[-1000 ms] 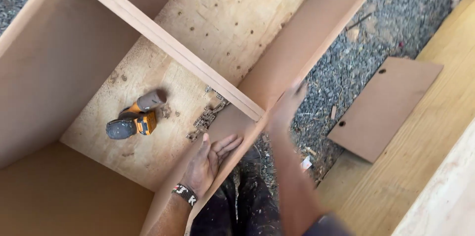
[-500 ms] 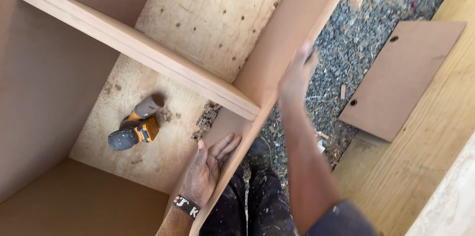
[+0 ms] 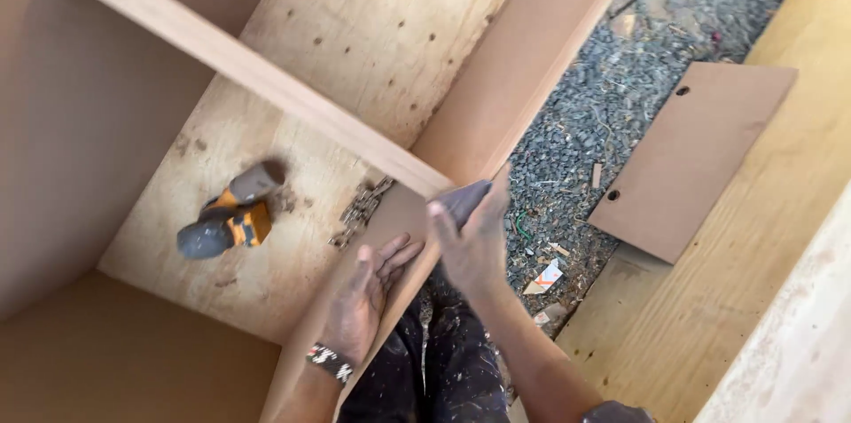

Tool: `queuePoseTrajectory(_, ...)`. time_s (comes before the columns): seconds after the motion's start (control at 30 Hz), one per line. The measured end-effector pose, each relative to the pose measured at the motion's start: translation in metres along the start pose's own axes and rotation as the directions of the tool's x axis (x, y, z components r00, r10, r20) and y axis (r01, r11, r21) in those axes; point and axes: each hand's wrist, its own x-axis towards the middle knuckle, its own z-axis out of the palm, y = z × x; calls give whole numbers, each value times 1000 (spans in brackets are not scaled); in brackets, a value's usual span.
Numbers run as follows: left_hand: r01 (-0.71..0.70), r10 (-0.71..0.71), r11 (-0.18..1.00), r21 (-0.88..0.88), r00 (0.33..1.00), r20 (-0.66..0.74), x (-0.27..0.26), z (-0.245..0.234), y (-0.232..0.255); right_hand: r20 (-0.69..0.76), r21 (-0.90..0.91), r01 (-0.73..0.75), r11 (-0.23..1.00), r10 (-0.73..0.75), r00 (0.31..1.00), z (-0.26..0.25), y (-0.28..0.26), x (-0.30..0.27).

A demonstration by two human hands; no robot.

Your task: Sanding the edges of a wooden cabinet using a sanding block

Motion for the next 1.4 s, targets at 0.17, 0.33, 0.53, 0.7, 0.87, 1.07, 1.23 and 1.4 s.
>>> queuePoseTrajectory(0.17, -219, 225, 929, 298, 974, 14, -11, 12, -9, 15, 643, -433, 632, 555, 832, 50, 5, -45)
queuePoseTrajectory(0.33, -486, 474, 556, 675, 852, 223, 5, -2, -36, 378, 785, -618, 45, 756, 535, 30, -70, -45)
queuePoseTrajectory(0.53, -563, 548, 355, 746, 772, 322, -3, 9, -35, 94, 882, -298, 365, 484, 870, -25, -29, 89)
queuePoseTrajectory(0.7, -399, 516, 498, 770, 850, 107, 12, 7, -30, 85, 958, -210, 195, 510, 856, -15, -16, 89)
queuePoseTrajectory(0.87, -368, 495, 562, 741, 867, 55, 5, 6, -34, 0, 960, -138, 244, 492, 871, -34, -19, 138)
queuePoseTrajectory(1.07, -536, 634, 319, 781, 734, 245, -8, -5, -31, 193, 941, -328, 85, 661, 725, 76, -18, -59)
queuePoseTrajectory(1.23, -479, 617, 283, 831, 754, 225, -18, 5, -27, -140, 912, -172, 372, 676, 723, -22, -13, 161)
queuePoseTrajectory(1.4, -475, 574, 362, 802, 791, 210, -8, -13, -25, -192, -67, -421, 905, 402, 895, 96, 35, -27)
